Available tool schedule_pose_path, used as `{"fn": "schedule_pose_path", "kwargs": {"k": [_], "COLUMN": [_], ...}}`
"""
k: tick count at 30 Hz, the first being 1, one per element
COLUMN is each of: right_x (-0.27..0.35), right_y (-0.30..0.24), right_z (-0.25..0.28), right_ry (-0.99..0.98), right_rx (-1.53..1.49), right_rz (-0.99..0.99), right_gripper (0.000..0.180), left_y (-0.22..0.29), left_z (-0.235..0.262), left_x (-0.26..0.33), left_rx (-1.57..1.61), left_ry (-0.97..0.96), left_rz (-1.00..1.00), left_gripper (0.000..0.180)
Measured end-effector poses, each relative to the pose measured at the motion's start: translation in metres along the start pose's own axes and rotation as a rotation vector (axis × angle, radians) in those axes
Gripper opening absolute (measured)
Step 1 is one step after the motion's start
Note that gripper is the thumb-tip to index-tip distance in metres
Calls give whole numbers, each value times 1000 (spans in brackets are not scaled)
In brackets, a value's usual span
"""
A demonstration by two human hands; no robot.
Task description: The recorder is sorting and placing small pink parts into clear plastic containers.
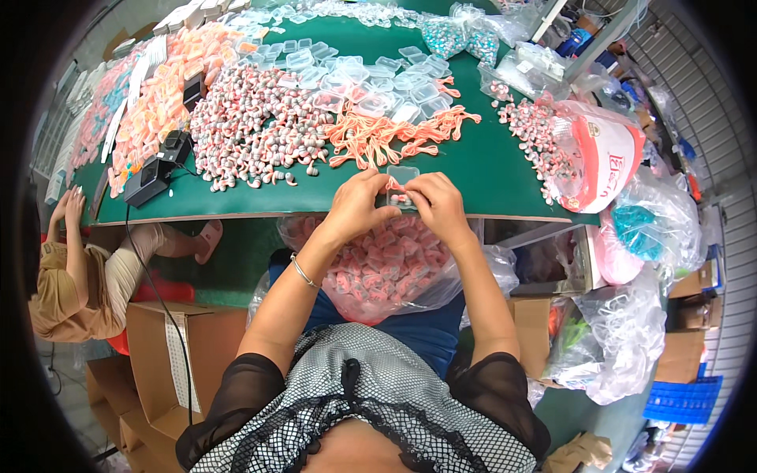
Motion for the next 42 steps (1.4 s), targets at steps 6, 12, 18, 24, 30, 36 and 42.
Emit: {"fn": "schedule_pose_path", "kwargs": {"k": [6, 12, 18, 24, 30, 36, 42], "right_x": [-9, -11, 14, 10, -13, -31, -24], "right_y": [-6, -12, 2, 0, -6, 10, 22], "right_z": [-5, -7, 0, 7, -1, 2, 0], "right_ry": [-27, -31, -65, -75, -173, -58, -123], "right_rx": [80, 119, 21, 77, 128, 98, 155], "right_rz": [83, 129, -36, -97, -11, -201, -234], "right_gripper": [15, 17, 12, 9, 14, 18, 20], "left_y": [-9, -10, -9, -1, -17, -9, 1], "left_z": [8, 6, -30, -25, -2, 10, -1], "left_x": [-7, -3, 2, 4, -2, 0, 2], "left_rx": [12, -55, 7, 19, -49, 1, 9], "left_ry": [14, 127, 128, 187, 176, 66, 27], "left_rz": [18, -78, -67, -130, -78, -45, -44], "left_gripper": [47, 45, 39, 40, 38, 42, 44]}}
Point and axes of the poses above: each hand's wrist, its own x-axis away from the middle knuckle, its own z-axis out of the back of the hand, y = z × x, the point moved 4 cm from there along -x, towards the middle knuckle, and after that the axes turned 6 degrees about -y, right-handed, at the moved point
